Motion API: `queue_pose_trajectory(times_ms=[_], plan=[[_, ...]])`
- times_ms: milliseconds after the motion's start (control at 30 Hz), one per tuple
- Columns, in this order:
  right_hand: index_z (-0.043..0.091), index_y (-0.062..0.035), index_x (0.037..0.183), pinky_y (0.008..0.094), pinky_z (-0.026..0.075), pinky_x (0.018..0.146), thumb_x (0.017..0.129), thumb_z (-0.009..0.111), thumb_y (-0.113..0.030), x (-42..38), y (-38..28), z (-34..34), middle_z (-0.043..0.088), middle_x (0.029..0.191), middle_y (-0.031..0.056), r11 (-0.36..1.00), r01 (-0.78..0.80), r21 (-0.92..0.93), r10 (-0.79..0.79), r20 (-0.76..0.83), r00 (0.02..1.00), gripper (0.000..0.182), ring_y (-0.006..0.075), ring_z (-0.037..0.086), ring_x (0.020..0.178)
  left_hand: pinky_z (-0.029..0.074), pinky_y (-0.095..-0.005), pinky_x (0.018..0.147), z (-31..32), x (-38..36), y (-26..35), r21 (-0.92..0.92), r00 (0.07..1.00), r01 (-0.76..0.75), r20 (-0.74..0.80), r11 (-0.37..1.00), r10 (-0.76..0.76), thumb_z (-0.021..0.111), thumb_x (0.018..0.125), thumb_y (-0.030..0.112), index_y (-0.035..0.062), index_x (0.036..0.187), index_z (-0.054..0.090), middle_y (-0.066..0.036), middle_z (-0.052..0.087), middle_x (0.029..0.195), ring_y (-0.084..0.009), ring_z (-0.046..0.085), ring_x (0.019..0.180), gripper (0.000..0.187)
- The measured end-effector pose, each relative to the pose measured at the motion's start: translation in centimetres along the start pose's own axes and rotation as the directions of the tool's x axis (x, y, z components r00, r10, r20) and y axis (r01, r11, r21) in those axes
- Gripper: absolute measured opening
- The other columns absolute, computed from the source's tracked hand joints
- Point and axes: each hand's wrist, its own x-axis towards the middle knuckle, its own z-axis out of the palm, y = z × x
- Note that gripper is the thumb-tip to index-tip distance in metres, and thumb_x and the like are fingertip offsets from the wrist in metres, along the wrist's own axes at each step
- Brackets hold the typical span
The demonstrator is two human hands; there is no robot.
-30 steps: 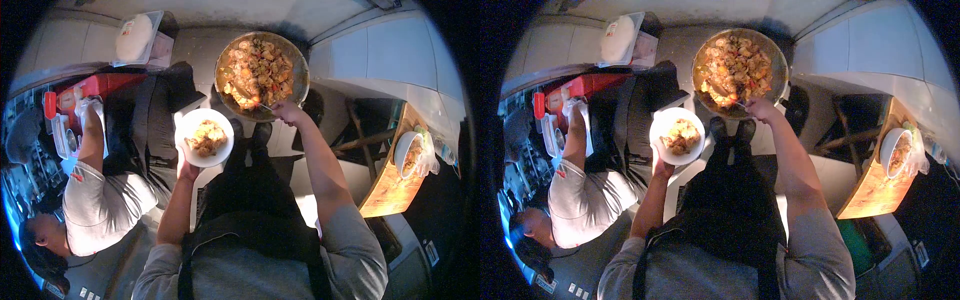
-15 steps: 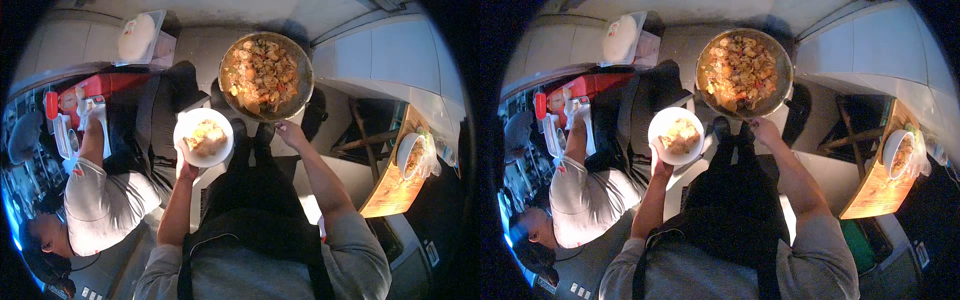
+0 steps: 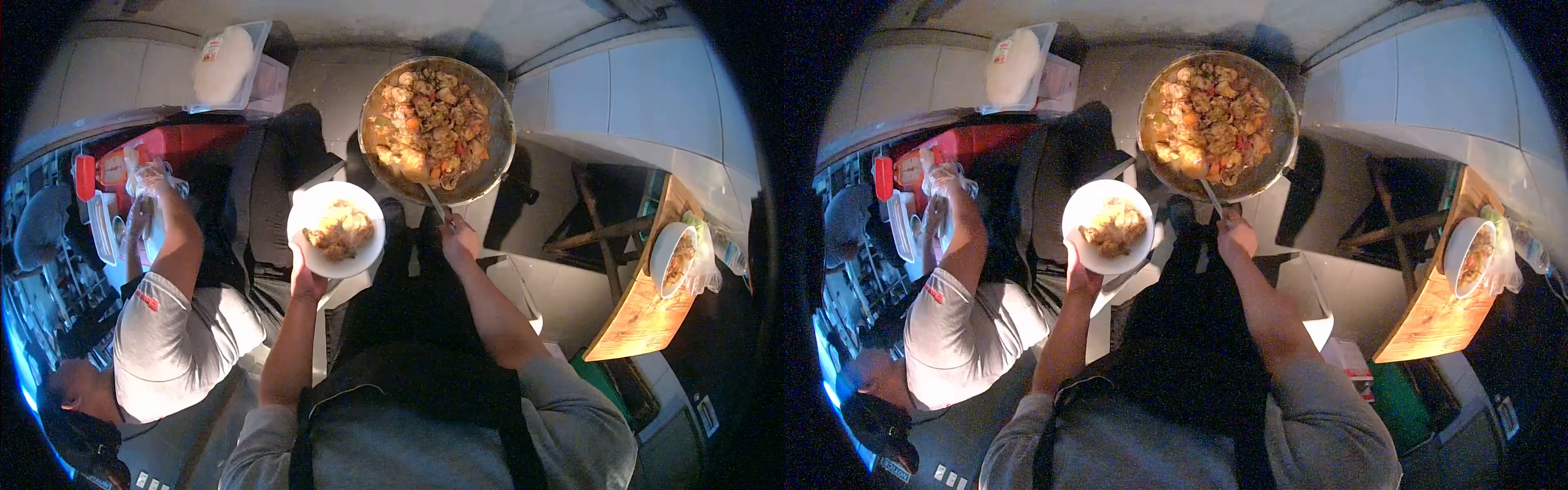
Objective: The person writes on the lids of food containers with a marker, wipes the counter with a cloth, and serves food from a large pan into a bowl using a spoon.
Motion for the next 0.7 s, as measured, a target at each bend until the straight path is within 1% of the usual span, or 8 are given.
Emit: queue_pose_trajectory(times_ms=[67, 167, 267, 367, 467, 567, 667, 700], plan=[[0.062, -0.0129, 0.103, 0.0392, 0.049, 0.076, 0.081, 0.063, -0.025, -0.2, -0.6, -0.6, 0.066, 0.092, 0.0143, 0.998, -0.053, -0.021, 0.054, 0.031, 0.998, 0.026, 0.0292, 0.063, 0.088, 0.030, -0.0465, 0.108, -0.1, 0.2, -0.1, 0.012, 1.000, 0.007, 0.014, 1.000, -0.007, 0.022, 0.095, 0.055, 0.0076, 0.142, 0.022, -0.015, 0.031, 0.143, -0.0315, 0.034, 0.130, 0.067], [0.063, -0.0075, 0.100, 0.0350, 0.049, 0.075, 0.080, 0.066, -0.019, 3.1, -1.9, -0.2, 0.066, 0.093, 0.0135, 0.995, -0.004, 0.101, -0.003, 0.061, 0.998, 0.024, 0.0242, 0.064, 0.087, 0.029, -0.0467, 0.108, -1.0, 1.3, -0.7, 0.040, 0.995, -0.027, 0.096, 0.999, 0.023, 0.021, 0.094, 0.056, 0.0079, 0.142, 0.022, -0.014, 0.031, 0.143, -0.0312, 0.034, 0.130, 0.067], [0.063, -0.0035, 0.098, 0.0325, 0.049, 0.072, 0.078, 0.068, -0.014, 2.9, 0.3, 3.4, 0.067, 0.091, 0.0118, 0.959, -0.014, 0.283, 0.010, 0.014, 1.000, 0.023, 0.0198, 0.063, 0.083, 0.030, -0.0465, 0.108, -1.2, 1.6, -0.9, 0.042, 0.999, -0.025, 0.035, 0.999, 0.024, 0.022, 0.094, 0.056, 0.0086, 0.142, 0.022, -0.014, 0.032, 0.143, -0.0309, 0.034, 0.130, 0.068], [0.063, -0.0034, 0.097, 0.0316, 0.048, 0.070, 0.077, 0.069, -0.010, -0.7, 2.2, 5.7, 0.067, 0.086, 0.0090, 0.904, -0.112, 0.412, 0.124, -0.001, 0.992, 0.022, 0.0172, 0.062, 0.078, 0.030, -0.0460, 0.108, -0.9, 1.6, -1.0, 0.041, 0.999, -0.024, 0.025, 0.999, 0.023, 0.023, 0.093, 0.058, 0.0096, 0.142, 0.022, -0.013, 0.032, 0.143, -0.0308, 0.035, 0.130, 0.069], [0.063, -0.0057, 0.099, 0.0335, 0.049, 0.072, 0.078, 0.068, -0.015, 2.7, 4.9, 8.0, 0.067, 0.087, 0.0115, 0.882, -0.098, 0.461, 0.140, -0.056, 0.989, 0.023, 0.0215, 0.064, 0.080, 0.030, -0.0457, 0.108, -1.3, 1.6, -1.0, 0.072, 0.997, -0.019, 0.080, 0.997, 0.014, 0.025, 0.092, 0.059, 0.0100, 0.143, 0.023, -0.013, 0.033, 0.142, -0.0307, 0.035, 0.129, 0.070], [0.063, -0.0078, 0.099, 0.0355, 0.049, 0.075, 0.078, 0.067, -0.020, 3.3, -0.9, 1.9, 0.067, 0.091, 0.0143, 0.972, -0.020, 0.235, 0.062, -0.176, 0.982, 0.025, 0.0270, 0.065, 0.085, 0.030, -0.0455, 0.108, -1.7, 1.7, -1.0, 0.086, 1.000, 0.000, -0.012, 0.996, 0.001, 0.026, 0.092, 0.059, 0.0098, 0.143, 0.023, -0.013, 0.034, 0.142, -0.0309, 0.036, 0.129, 0.070], [0.063, -0.0104, 0.100, 0.0377, 0.049, 0.075, 0.078, 0.066, -0.024, 4.0, -0.2, 1.5, 0.066, 0.094, 0.0157, 0.984, 0.056, 0.170, -0.018, -0.221, 0.975, 0.026, 0.0308, 0.064, 0.088, 0.030, -0.0454, 0.108, -2.1, 1.7, -1.2, 0.071, 1.000, 0.002, -0.014, 0.997, -0.001, 0.025, 0.093, 0.059, 0.0095, 0.143, 0.022, -0.013, 0.033, 0.143, -0.0310, 0.035, 0.130, 0.070], [0.063, -0.0112, 0.100, 0.0392, 0.049, 0.075, 0.079, 0.066, -0.024, 3.5, 0.1, 1.2, 0.067, 0.092, 0.0154, 0.984, 0.037, 0.175, 0.000, -0.208, 0.978, 0.025, 0.0320, 0.064, 0.088, 0.030, -0.0455, 0.108, -2.1, 1.8, -1.3, 0.066, 1.000, -0.009, 0.019, 0.998, 0.008, 0.025, 0.093, 0.058, 0.0096, 0.143, 0.022, -0.013, 0.032, 0.143, -0.0311, 0.035, 0.130, 0.070]])
